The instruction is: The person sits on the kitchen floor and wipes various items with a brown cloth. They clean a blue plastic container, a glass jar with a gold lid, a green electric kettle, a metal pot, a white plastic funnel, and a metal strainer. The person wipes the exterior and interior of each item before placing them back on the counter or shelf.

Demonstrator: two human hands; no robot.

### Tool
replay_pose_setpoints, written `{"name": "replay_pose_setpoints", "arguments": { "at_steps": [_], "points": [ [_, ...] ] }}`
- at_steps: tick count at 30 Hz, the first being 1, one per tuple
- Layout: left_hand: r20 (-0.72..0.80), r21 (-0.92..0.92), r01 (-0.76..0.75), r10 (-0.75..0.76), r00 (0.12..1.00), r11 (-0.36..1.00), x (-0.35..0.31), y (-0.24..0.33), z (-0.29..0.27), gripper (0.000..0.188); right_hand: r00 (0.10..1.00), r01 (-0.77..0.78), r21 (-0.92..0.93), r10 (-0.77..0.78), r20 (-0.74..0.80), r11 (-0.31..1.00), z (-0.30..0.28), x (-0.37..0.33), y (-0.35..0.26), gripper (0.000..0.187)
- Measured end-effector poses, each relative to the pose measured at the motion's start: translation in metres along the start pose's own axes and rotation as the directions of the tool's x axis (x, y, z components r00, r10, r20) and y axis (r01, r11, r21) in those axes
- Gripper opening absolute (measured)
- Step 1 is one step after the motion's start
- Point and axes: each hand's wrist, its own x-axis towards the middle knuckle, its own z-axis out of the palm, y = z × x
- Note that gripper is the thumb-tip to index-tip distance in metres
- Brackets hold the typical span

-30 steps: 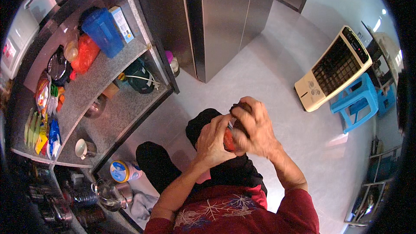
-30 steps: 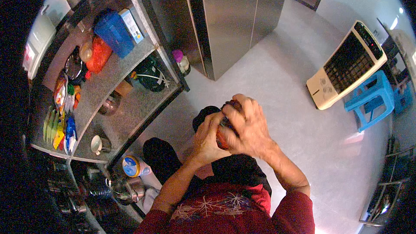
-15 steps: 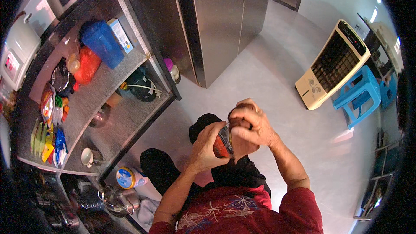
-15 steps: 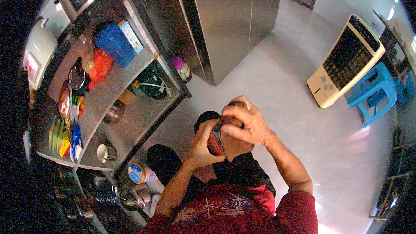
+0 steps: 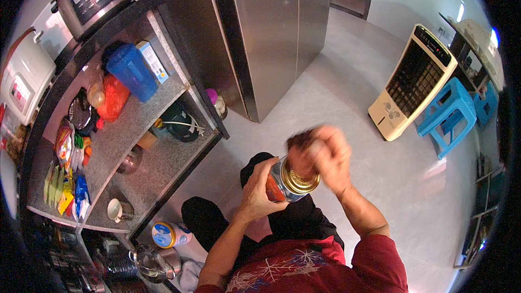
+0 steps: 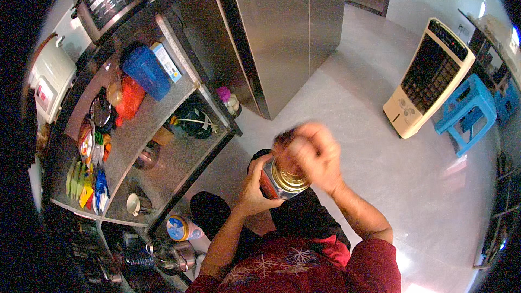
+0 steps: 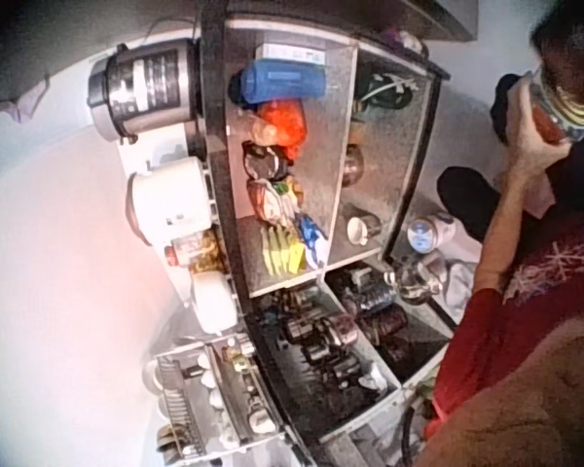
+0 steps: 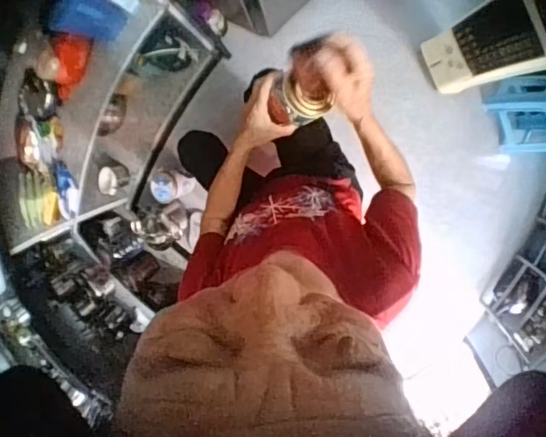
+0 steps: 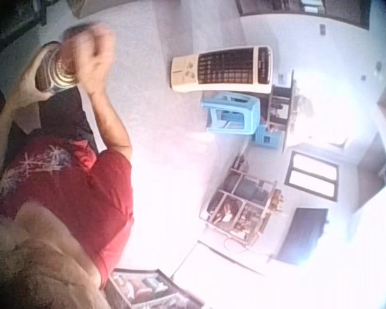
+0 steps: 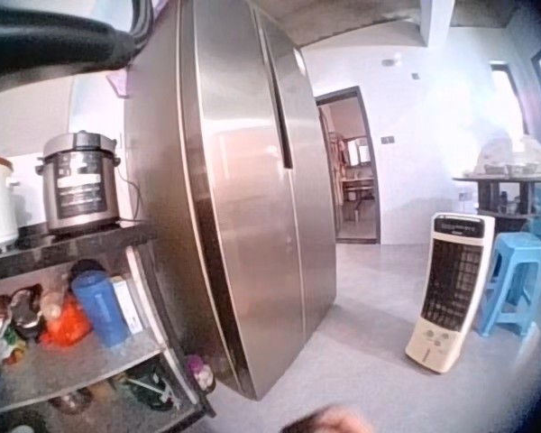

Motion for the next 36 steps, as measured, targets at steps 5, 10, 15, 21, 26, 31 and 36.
{"name": "replay_pose_setpoints", "arguments": {
  "at_steps": [5,10,15,21,26,31,36],
  "points": [
    [-0.012,0.045,-0.018,0.019,1.0,0.999,-0.008,-0.011,0.008,0.089,0.863,0.453,-0.426,-0.266,0.429,0.783,0.008,-0.018,-0.012,0.039],
    [0.027,0.027,0.024,-0.025,0.999,0.999,-0.014,-0.008,0.006,0.091,0.798,0.499,-0.355,-0.26,0.543,0.79,0.008,-0.012,-0.005,0.036],
    [-0.016,0.037,-0.04,0.041,0.999,0.998,-0.014,-0.008,0.009,0.09,0.939,0.223,-0.3,-0.121,0.323,0.928,0.014,0.0,0.011,0.025],
    [-0.07,-0.001,-0.023,0.023,0.997,1.0,-0.007,0.0,0.007,0.093,0.928,-0.351,0.282,0.292,0.231,0.893,-0.002,0.008,0.016,0.025],
    [-0.113,-0.492,-0.005,-0.058,0.992,0.87,-0.012,-0.029,0.003,0.109,0.998,-0.059,0.406,0.039,0.059,0.912,0.017,-0.026,0.022,0.027],
    [-0.16,-0.812,0.023,-0.26,0.952,0.584,-0.013,-0.04,-0.005,0.101,0.85,0.506,-0.091,-0.478,0.221,0.858,0.048,-0.047,0.018,0.022],
    [-0.127,-0.83,0.055,-0.284,0.95,0.554,-0.032,-0.051,-0.009,0.104,0.989,-0.146,0.241,0.137,0.053,0.96,0.057,-0.023,0.036,0.024]
  ]
}}
